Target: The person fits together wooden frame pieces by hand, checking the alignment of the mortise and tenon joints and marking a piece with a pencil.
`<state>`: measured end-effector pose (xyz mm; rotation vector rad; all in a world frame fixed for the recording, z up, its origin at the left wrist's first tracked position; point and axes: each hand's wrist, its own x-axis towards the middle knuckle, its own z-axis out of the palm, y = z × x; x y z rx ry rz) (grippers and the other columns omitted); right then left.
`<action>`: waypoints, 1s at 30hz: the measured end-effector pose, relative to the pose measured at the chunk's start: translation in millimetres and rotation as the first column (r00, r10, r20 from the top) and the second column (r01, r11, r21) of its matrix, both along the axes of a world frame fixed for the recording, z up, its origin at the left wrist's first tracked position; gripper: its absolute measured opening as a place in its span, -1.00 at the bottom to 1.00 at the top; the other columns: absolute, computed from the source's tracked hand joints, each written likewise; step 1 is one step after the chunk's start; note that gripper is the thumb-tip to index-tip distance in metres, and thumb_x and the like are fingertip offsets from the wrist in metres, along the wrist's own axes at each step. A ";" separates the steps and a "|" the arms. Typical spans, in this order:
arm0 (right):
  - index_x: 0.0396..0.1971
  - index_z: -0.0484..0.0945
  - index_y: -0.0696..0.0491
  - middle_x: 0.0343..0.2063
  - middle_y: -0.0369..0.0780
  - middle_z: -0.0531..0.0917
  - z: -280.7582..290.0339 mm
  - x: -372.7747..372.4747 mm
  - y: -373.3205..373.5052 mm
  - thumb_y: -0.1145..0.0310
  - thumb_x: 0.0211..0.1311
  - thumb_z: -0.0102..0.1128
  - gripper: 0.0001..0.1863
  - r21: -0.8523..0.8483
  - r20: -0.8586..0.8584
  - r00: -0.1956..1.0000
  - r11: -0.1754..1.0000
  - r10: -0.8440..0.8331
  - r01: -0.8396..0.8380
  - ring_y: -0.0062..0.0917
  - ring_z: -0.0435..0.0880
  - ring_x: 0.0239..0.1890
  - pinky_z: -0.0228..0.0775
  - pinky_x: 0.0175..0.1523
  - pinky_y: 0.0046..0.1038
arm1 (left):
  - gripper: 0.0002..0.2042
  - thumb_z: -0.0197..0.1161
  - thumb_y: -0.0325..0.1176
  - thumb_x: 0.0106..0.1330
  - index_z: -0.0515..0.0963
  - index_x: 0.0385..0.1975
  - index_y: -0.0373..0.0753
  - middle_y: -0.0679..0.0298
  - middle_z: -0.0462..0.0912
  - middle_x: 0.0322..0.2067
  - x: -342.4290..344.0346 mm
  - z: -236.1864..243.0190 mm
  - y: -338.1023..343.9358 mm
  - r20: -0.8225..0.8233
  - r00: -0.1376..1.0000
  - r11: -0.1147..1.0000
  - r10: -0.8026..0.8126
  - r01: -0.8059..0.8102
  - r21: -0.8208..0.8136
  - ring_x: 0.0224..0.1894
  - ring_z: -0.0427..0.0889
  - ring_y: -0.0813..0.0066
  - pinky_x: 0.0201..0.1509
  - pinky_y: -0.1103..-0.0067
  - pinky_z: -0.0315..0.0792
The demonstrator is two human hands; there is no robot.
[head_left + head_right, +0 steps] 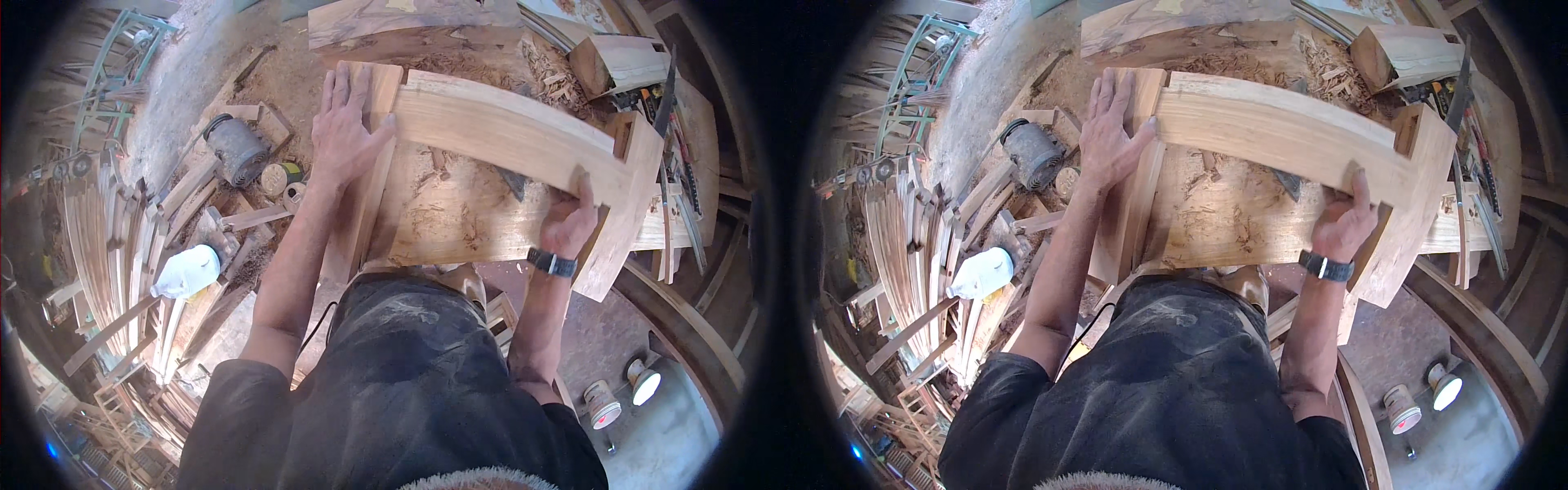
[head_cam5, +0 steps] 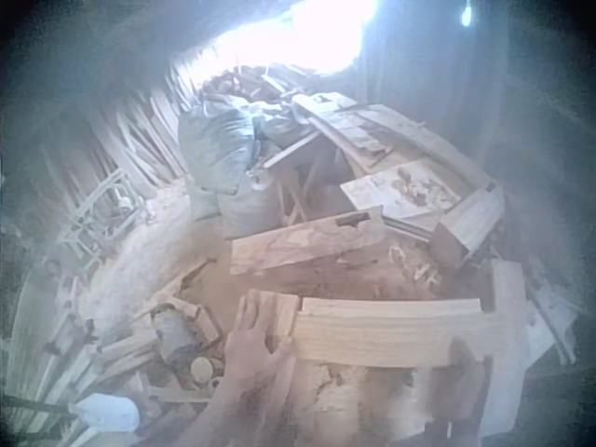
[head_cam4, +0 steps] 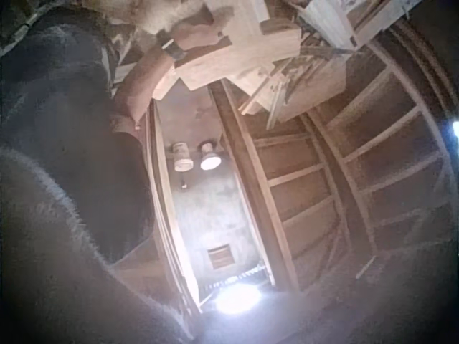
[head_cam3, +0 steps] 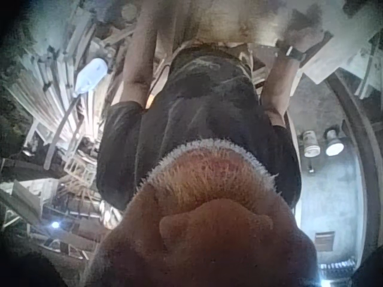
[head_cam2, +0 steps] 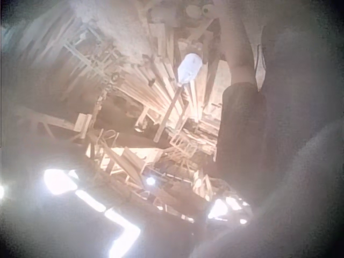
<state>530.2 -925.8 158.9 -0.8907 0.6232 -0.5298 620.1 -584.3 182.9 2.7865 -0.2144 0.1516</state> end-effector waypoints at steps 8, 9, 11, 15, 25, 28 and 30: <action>0.15 0.55 0.10 0.10 -0.19 0.66 -7.3 -92.8 14.1 0.33 0.42 0.26 -0.63 0.102 -0.141 0.988 0.994 0.061 -0.047 -0.39 0.64 0.16 0.57 0.20 -0.18 | -0.10 0.30 0.14 0.19 0.16 0.55 -0.02 -0.03 0.00 0.57 1.3 3.0 -10.3 0.002 0.998 0.998 0.061 -0.061 0.017 0.55 0.08 -0.09 0.44 0.02 0.26; 0.17 0.53 0.10 0.11 -0.18 0.66 -1.6 -107.5 21.2 0.33 0.42 0.26 -0.61 0.139 -0.170 0.983 0.989 0.066 -0.043 -0.38 0.65 0.14 0.60 0.17 -0.19 | -0.10 0.30 0.14 0.19 0.17 0.55 -0.02 -0.03 0.02 0.56 1.0 2.5 -10.6 0.009 0.999 0.999 0.043 -0.043 0.012 0.53 0.12 -0.09 0.45 0.02 0.25; 0.21 0.50 0.09 0.11 -0.16 0.66 -0.3 -116.7 25.6 0.33 0.43 0.26 -0.59 0.156 -0.206 0.978 0.988 0.021 0.012 -0.35 0.71 0.06 0.65 0.09 -0.19 | -0.10 0.31 0.13 0.19 0.17 0.54 -0.02 -0.04 0.03 0.56 0.6 2.8 -11.7 0.017 1.000 1.000 0.022 -0.022 0.005 0.51 0.17 -0.10 0.45 0.03 0.25; 0.17 0.53 0.12 0.11 -0.14 0.66 -0.4 -76.9 3.4 0.33 0.43 0.25 -0.62 0.075 -0.140 0.990 0.997 -0.010 0.020 -0.32 0.70 0.08 0.63 0.12 -0.19 | -0.14 0.32 0.13 0.20 0.26 0.50 -0.10 -0.10 0.09 0.53 0.9 -1.8 -5.5 0.066 0.997 0.999 -0.032 0.032 0.000 0.47 0.22 -0.15 0.48 0.09 0.20; 0.19 0.49 0.11 0.16 -0.14 0.63 10.7 -128.0 8.3 0.29 0.49 0.18 -0.62 0.075 -0.213 0.975 0.993 -0.070 0.088 -0.33 0.65 0.16 0.57 0.23 -0.08 | -0.15 0.31 0.16 0.20 0.33 0.46 -0.15 -0.10 0.11 0.52 5.9 -10.2 -12.0 0.094 0.990 0.995 0.101 -0.101 0.000 0.46 0.23 -0.14 0.45 0.05 0.24; 0.14 0.51 0.15 0.11 -0.10 0.66 27.1 -129.2 -14.1 0.30 0.46 0.20 -0.63 -0.017 -0.135 0.991 1.000 -0.019 0.017 -0.30 0.72 0.05 0.63 0.16 -0.08 | -0.16 0.32 0.15 0.21 0.33 0.46 -0.14 -0.10 0.12 0.52 5.6 -6.0 -18.4 0.082 0.991 0.994 0.109 -0.109 -0.005 0.46 0.24 -0.15 0.45 0.05 0.24; 0.20 0.42 0.15 0.06 -0.10 0.66 36.1 -117.0 -10.8 0.37 0.42 0.24 -0.57 -0.027 -0.166 0.982 0.996 -0.091 0.088 -0.25 0.73 0.01 0.67 0.07 -0.07 | -0.17 0.32 0.14 0.21 0.33 0.46 -0.13 -0.09 0.14 0.51 6.0 -10.9 -13.4 0.098 0.991 0.995 0.096 -0.096 -0.007 0.46 0.25 -0.15 0.45 0.06 0.24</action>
